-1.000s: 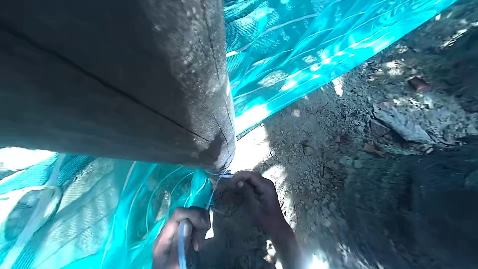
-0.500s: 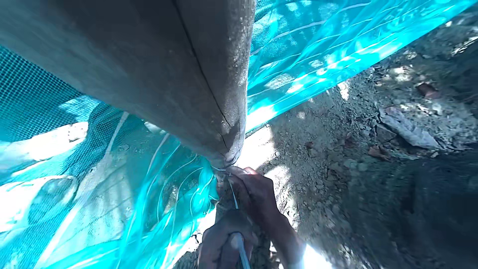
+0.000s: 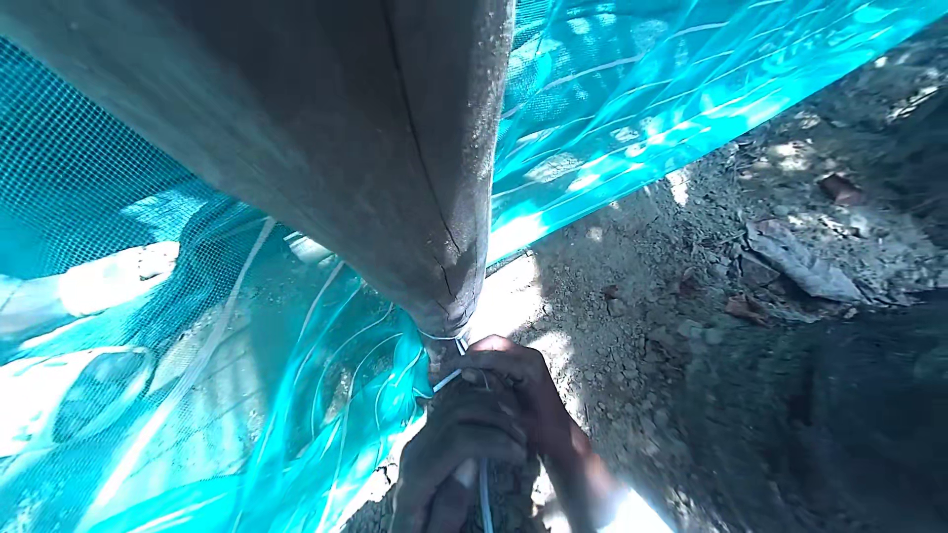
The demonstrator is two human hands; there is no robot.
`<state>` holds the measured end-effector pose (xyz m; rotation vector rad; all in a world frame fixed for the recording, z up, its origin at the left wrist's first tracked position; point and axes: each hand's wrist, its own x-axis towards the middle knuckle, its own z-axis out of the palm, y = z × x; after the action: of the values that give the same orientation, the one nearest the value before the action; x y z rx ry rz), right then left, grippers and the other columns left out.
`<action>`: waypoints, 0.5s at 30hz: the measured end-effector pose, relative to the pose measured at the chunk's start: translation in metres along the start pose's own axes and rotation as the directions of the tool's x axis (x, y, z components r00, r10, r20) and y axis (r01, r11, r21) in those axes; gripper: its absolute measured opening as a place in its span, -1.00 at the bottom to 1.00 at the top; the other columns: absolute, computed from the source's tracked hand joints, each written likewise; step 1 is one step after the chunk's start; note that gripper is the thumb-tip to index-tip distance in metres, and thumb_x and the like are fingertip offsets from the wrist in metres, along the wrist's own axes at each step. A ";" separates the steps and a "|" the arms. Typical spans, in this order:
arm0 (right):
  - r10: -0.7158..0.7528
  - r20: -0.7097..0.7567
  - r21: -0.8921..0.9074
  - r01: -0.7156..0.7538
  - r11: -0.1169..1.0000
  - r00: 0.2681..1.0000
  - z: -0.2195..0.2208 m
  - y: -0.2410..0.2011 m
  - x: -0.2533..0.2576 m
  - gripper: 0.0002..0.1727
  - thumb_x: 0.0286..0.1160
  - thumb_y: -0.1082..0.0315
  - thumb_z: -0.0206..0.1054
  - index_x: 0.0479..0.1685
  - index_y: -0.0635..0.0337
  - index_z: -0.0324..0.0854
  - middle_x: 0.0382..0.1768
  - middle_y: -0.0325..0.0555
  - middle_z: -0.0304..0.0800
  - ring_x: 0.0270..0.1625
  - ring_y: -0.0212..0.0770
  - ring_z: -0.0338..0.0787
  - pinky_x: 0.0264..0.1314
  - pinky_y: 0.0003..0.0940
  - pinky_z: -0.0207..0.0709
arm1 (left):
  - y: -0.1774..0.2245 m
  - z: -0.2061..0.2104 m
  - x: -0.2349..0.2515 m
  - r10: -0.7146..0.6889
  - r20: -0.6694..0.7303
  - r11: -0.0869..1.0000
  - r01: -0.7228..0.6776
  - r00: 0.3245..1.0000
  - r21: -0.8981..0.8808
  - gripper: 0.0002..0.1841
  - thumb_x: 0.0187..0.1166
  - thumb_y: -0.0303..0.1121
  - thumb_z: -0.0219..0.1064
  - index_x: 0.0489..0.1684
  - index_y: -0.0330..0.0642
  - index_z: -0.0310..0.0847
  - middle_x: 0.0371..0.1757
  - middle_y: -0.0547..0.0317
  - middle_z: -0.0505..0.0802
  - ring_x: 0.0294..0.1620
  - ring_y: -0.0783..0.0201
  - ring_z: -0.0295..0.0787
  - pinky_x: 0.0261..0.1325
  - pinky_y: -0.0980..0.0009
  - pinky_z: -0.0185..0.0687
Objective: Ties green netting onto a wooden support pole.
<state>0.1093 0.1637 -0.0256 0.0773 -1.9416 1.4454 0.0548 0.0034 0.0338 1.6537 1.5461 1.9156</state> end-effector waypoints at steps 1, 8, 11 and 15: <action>0.044 -0.012 0.083 -0.043 0.996 0.999 -0.001 0.002 -0.001 -0.80 0.60 0.46 0.32 -0.06 0.25 0.88 -0.08 -0.07 0.91 0.03 -0.37 0.85 0.16 -0.48 0.74 | -0.007 -0.008 0.002 0.000 -0.075 0.995 0.007 0.997 0.099 -0.49 0.91 -0.10 -0.20 -0.05 -0.07 0.75 0.06 0.22 0.85 0.27 0.26 0.73 0.48 0.29 0.57; 0.181 -0.068 0.190 -0.166 0.968 0.981 0.001 -0.003 -0.003 -0.85 0.40 0.57 0.43 -0.14 0.28 0.88 -0.09 -0.11 0.90 -0.01 -0.38 0.86 0.08 -0.50 0.77 | -0.061 -0.037 0.007 -0.159 -0.110 0.668 0.189 0.981 0.719 -0.68 0.71 -0.24 0.16 0.19 0.11 0.86 -0.12 0.37 0.94 -0.30 0.52 0.83 -0.27 0.46 0.74; 0.173 -0.059 0.216 -0.157 0.964 0.983 0.001 0.000 -0.005 -0.86 0.42 0.55 0.45 -0.14 0.29 0.88 -0.09 -0.10 0.90 0.02 -0.36 0.85 0.13 -0.48 0.75 | -0.065 -0.042 0.014 -0.128 -0.046 0.630 0.117 0.991 0.768 -0.73 0.68 -0.19 0.24 0.07 0.17 0.90 -0.07 0.39 0.96 -0.24 0.47 0.89 -0.25 0.38 0.79; 0.093 -0.095 0.071 -0.086 0.994 0.991 0.001 0.001 -0.004 -0.85 0.41 0.54 0.42 -0.18 0.25 0.90 -0.12 -0.11 0.90 -0.02 -0.40 0.84 0.11 -0.54 0.73 | -0.066 -0.043 0.020 -0.073 -0.030 0.615 0.069 0.997 0.786 -0.78 0.62 -0.15 0.30 -0.12 0.14 0.92 -0.15 0.42 0.95 -0.28 0.52 0.83 -0.27 0.49 0.72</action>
<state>0.1116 0.1617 -0.0287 -0.0510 -1.8381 1.5433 -0.0177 0.0219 0.0025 1.7890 2.6552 1.1947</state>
